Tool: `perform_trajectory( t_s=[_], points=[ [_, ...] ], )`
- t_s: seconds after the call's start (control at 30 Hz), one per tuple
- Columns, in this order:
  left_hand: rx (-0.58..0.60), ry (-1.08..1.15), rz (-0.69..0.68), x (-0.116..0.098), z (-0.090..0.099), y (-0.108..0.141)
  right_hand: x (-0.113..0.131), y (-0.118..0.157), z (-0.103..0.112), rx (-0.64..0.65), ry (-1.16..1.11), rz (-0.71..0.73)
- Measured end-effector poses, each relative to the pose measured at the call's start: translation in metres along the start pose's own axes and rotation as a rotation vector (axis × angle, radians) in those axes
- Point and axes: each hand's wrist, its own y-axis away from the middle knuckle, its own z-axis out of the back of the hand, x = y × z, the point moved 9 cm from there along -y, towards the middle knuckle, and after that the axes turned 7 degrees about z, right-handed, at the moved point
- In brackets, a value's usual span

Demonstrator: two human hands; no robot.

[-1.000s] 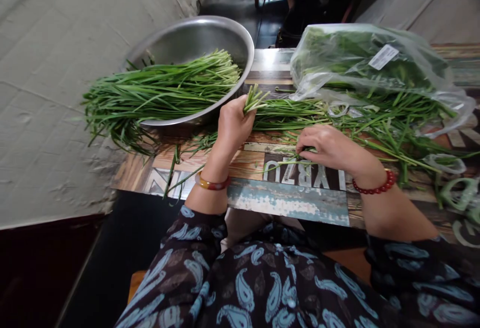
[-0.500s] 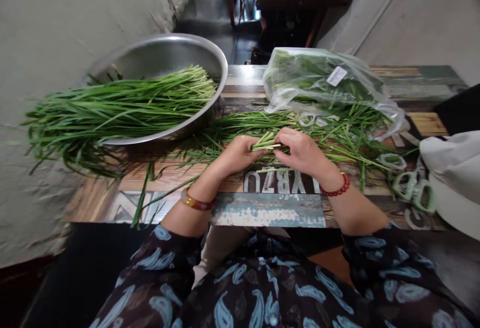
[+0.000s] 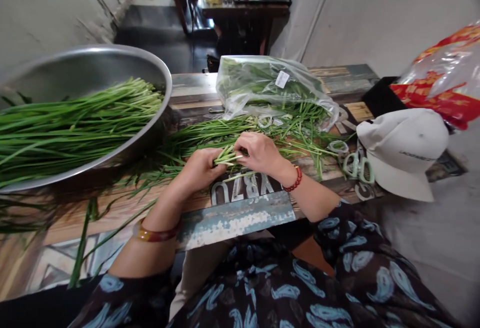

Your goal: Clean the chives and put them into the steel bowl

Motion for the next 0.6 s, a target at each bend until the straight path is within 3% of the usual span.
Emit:
perform_trajectory(
  t_s=[0.33,0.43,0.53,0.6],
  points=[
    [0.015,0.01,-0.046,-0.012,0.005,0.002,-0.008,-0.001,-0.01,-0.109,-0.229,-0.211],
    [0.037,0.058,-0.078,-0.017,0.002,0.004,-0.027,-0.001,-0.009,-0.181,-0.345,-0.289],
    [0.091,0.114,-0.077,-0.017,-0.003,0.006,-0.056,0.007,0.006,-0.301,-0.423,-0.451],
    [0.052,0.135,-0.057,-0.014,0.002,0.006,-0.06,0.009,0.015,-0.289,-0.512,-0.447]
  ],
)
